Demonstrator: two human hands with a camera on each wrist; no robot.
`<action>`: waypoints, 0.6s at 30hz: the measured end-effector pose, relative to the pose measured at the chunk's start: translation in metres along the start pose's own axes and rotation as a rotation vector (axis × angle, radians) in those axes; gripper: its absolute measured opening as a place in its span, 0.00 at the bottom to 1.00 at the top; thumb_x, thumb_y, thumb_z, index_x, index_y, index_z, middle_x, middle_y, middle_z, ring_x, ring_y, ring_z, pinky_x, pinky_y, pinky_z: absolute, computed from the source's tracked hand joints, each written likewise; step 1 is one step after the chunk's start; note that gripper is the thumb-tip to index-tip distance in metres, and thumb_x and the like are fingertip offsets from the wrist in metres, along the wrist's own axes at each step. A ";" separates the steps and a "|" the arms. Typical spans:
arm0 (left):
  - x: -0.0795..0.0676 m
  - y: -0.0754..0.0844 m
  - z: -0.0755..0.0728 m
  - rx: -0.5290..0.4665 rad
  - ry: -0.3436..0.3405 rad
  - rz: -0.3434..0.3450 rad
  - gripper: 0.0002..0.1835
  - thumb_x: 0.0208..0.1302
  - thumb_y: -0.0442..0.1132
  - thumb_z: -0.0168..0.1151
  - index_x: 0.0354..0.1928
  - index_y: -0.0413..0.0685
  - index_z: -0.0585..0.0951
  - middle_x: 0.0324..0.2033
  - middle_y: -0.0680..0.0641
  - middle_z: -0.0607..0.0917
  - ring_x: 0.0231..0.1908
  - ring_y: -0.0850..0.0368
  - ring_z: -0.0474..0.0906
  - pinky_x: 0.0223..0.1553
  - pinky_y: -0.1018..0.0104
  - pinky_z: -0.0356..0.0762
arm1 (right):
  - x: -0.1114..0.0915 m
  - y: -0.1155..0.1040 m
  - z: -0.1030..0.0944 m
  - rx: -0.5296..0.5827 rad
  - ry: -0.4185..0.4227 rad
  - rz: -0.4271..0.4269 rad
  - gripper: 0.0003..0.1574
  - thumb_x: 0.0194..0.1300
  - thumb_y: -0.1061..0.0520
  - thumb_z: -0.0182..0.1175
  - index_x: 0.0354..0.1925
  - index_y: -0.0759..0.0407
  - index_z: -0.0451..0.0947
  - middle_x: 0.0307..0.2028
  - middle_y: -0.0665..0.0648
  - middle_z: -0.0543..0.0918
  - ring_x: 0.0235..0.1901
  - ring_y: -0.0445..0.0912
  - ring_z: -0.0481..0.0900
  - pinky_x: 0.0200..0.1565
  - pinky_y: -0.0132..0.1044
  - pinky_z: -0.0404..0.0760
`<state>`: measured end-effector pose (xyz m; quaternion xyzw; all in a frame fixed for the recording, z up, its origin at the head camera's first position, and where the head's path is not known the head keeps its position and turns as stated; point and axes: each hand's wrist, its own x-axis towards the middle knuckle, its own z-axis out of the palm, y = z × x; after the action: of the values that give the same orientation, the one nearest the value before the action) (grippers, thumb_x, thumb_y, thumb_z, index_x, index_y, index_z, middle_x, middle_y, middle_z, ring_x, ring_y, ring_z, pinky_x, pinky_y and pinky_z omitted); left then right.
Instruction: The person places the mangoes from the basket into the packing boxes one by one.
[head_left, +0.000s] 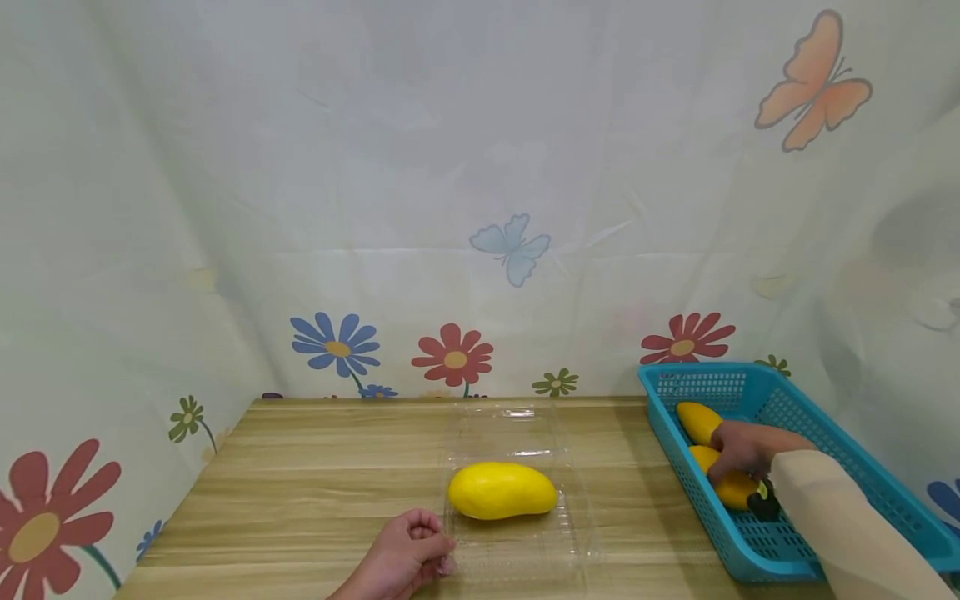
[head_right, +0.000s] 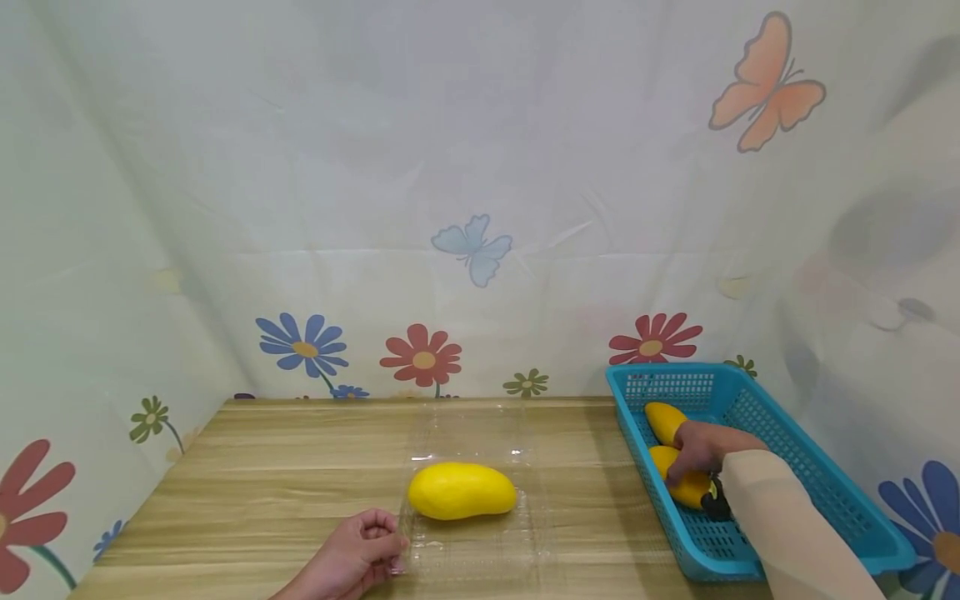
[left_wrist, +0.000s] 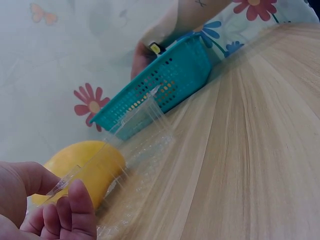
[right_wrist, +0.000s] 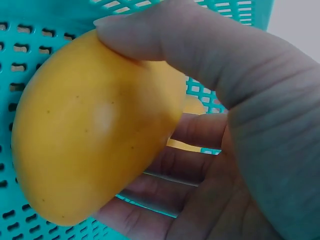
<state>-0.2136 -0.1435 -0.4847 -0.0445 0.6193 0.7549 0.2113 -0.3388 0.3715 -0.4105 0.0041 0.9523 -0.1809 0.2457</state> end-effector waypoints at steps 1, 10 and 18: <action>0.000 0.000 0.000 -0.001 -0.001 0.000 0.11 0.63 0.25 0.63 0.41 0.42 0.71 0.24 0.53 0.79 0.27 0.61 0.79 0.35 0.70 0.86 | -0.001 0.000 0.000 0.003 0.002 0.001 0.33 0.49 0.50 0.77 0.47 0.67 0.77 0.38 0.58 0.79 0.37 0.50 0.78 0.40 0.46 0.89; 0.002 -0.002 -0.002 -0.008 0.001 0.015 0.11 0.63 0.25 0.63 0.41 0.42 0.71 0.24 0.53 0.79 0.27 0.60 0.78 0.36 0.69 0.86 | -0.008 0.000 -0.004 -0.057 0.027 -0.047 0.30 0.52 0.48 0.77 0.44 0.67 0.79 0.35 0.56 0.80 0.34 0.48 0.78 0.38 0.42 0.88; 0.003 -0.004 -0.002 -0.009 0.000 0.019 0.11 0.63 0.24 0.63 0.40 0.43 0.72 0.24 0.53 0.79 0.27 0.60 0.78 0.35 0.69 0.86 | -0.012 -0.002 -0.008 -0.073 0.056 -0.076 0.31 0.50 0.46 0.79 0.43 0.65 0.80 0.34 0.55 0.82 0.34 0.47 0.78 0.40 0.42 0.86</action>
<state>-0.2150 -0.1445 -0.4894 -0.0394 0.6164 0.7596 0.2037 -0.3317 0.3735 -0.3979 -0.0359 0.9643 -0.1549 0.2118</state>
